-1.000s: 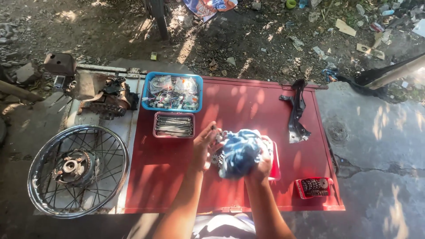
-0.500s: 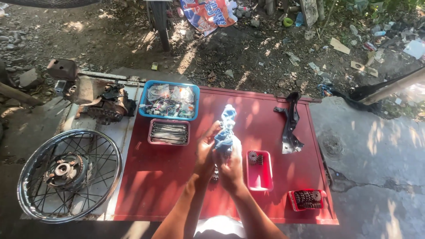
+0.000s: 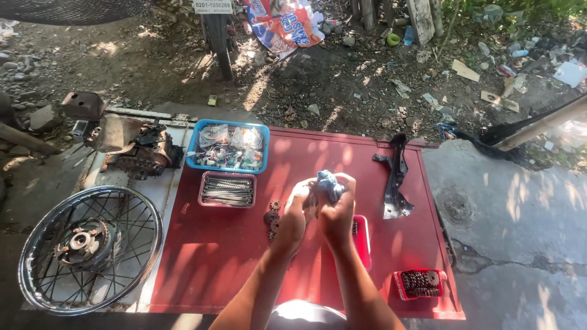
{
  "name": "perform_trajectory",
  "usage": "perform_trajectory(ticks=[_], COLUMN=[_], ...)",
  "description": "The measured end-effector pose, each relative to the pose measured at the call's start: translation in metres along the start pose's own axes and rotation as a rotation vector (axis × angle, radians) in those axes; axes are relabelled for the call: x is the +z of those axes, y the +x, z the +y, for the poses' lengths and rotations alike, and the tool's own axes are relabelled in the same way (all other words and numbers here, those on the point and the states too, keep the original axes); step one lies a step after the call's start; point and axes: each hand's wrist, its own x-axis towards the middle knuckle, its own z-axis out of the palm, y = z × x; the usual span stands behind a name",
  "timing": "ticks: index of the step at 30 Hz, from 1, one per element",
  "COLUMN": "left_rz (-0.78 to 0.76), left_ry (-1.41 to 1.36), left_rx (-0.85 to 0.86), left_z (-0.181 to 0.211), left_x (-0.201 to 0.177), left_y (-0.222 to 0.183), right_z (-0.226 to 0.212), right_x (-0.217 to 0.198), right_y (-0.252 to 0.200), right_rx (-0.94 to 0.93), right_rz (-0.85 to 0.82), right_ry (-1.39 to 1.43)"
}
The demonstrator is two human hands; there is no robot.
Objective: Cleaning individual metal gears with a cloth rag at a repair station.
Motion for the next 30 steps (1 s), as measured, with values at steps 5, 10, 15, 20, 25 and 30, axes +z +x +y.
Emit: perform_trajectory(ticks=[5,10,15,20,25,30], left_rz=[0.042,-0.018,0.010,-0.025,0.057,-0.089], left_ry=[-0.139,0.292,-0.090,-0.173,-0.249,-0.243], left_rx=[0.015,0.241,0.175,0.132,0.136,0.152], left_z=[0.018,-0.098,-0.005,-0.012,-0.006,-0.069], left_x=[0.001,-0.008,-0.002,0.009,0.006,0.010], left_y=[-0.013,0.064,0.005,-0.006,0.001,0.040], right_z=[0.013,0.007,-0.005,0.018,0.008,0.020], right_x=[0.000,-0.001,0.004,-0.002,-0.008,-0.012], right_y=[-0.008,0.010,-0.016,0.003,-0.012,0.012], right_rx=[0.091,-0.043,0.149,0.083,0.113,0.017], right_rz=[-0.191,-0.093,-0.167,-0.084,-0.210,0.065], right_ry=[-0.101,-0.220,-0.101,-0.156,-0.053,-0.097])
